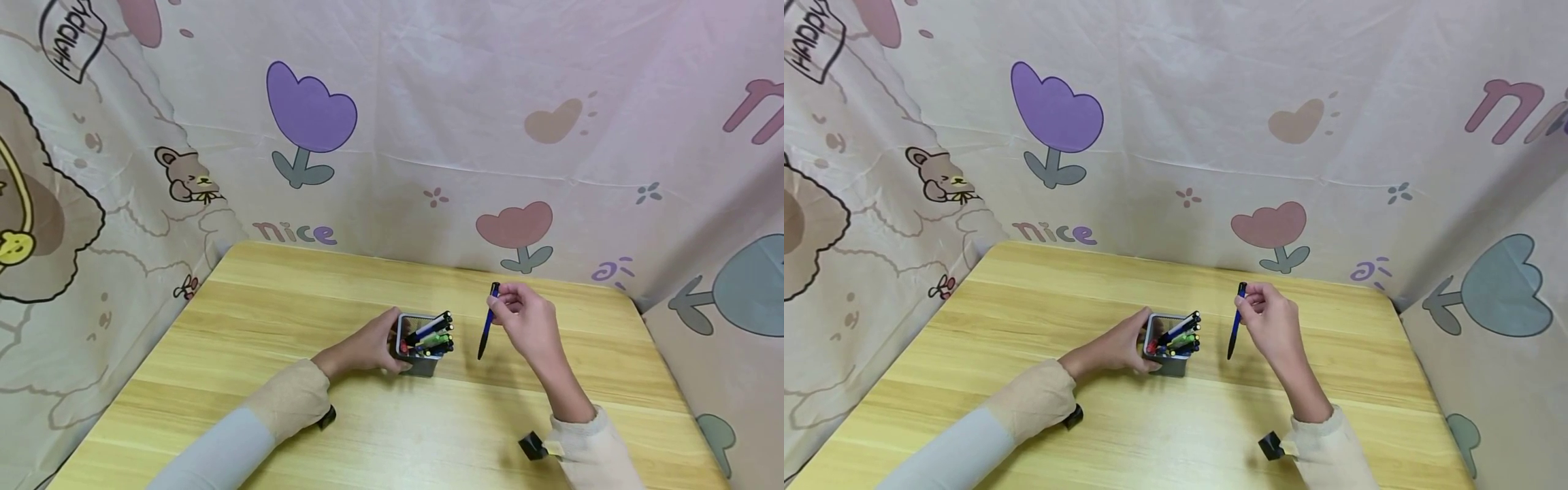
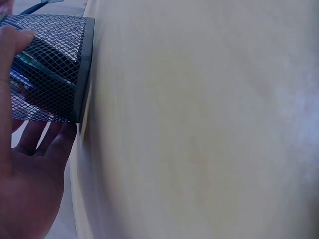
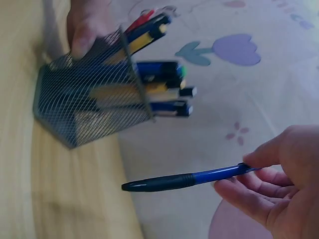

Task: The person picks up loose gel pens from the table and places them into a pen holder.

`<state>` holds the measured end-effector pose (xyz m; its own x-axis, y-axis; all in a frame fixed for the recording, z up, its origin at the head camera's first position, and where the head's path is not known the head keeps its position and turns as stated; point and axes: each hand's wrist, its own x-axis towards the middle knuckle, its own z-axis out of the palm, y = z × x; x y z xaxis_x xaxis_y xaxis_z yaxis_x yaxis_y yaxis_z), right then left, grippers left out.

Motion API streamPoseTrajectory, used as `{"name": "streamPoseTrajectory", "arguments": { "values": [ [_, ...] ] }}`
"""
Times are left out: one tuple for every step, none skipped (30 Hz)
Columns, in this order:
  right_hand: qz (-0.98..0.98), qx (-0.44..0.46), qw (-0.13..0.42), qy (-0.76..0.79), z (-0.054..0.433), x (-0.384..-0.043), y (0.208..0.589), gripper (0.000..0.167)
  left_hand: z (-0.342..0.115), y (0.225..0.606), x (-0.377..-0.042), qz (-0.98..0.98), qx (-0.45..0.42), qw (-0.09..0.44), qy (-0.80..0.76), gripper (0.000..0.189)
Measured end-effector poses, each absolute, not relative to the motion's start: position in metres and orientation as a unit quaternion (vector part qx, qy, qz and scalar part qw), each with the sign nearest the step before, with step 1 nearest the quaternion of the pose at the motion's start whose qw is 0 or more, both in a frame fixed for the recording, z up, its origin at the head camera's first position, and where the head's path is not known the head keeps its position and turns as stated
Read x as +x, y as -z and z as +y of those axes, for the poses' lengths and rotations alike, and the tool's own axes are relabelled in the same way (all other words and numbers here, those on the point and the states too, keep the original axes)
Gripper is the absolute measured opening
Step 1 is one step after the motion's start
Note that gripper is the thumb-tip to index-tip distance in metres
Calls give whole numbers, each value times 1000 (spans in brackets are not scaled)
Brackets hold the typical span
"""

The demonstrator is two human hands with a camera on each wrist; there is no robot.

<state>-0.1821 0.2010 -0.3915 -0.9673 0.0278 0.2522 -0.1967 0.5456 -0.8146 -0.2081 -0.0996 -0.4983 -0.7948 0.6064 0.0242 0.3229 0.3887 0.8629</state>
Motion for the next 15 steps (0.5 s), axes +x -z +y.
{"name": "streamPoseTrajectory", "arguments": {
  "values": [
    [-864,50,124,-486,200,-180,389,27,-100,498,-208,819,286,147,-475,64],
    [-856,52,129,-497,199,-177,386,26,-100,498,-208,819,288,145,-475,64],
    [-849,53,134,-509,198,-174,383,25,-100,498,-208,819,289,144,-475,64],
    [-842,54,138,-519,197,-172,380,25,-100,498,-208,819,289,143,-474,64],
    [-835,55,141,-529,196,-170,377,24,-100,498,-208,819,290,143,-474,64],
    [-828,57,144,-539,195,-167,374,23,-100,499,-208,819,289,144,-475,64],
    [-822,58,147,-547,194,-165,372,22,-100,499,-208,818,289,146,-476,64],
    [-817,60,149,-554,193,-163,369,22,-100,499,-208,818,286,148,-477,64],
    [-813,62,152,-558,192,-161,366,21,-100,499,-208,818,284,150,-477,64],
    [-809,63,155,-563,192,-159,364,21,-100,500,-208,818,284,151,-478,64],
    [-806,64,157,-567,191,-157,361,21,-100,500,-208,817,284,151,-478,64],
    [-802,66,159,-572,191,-155,359,20,-100,500,-208,817,283,151,-478,64],
    [-799,69,161,-575,190,-153,357,20,-100,499,-208,818,283,151,-478,64],
    [-796,71,162,-579,189,-151,355,20,-100,499,-208,819,283,151,-476,64],
    [-791,74,165,-584,188,-149,354,19,-100,499,-208,819,283,151,-476,64]
  ]
}}
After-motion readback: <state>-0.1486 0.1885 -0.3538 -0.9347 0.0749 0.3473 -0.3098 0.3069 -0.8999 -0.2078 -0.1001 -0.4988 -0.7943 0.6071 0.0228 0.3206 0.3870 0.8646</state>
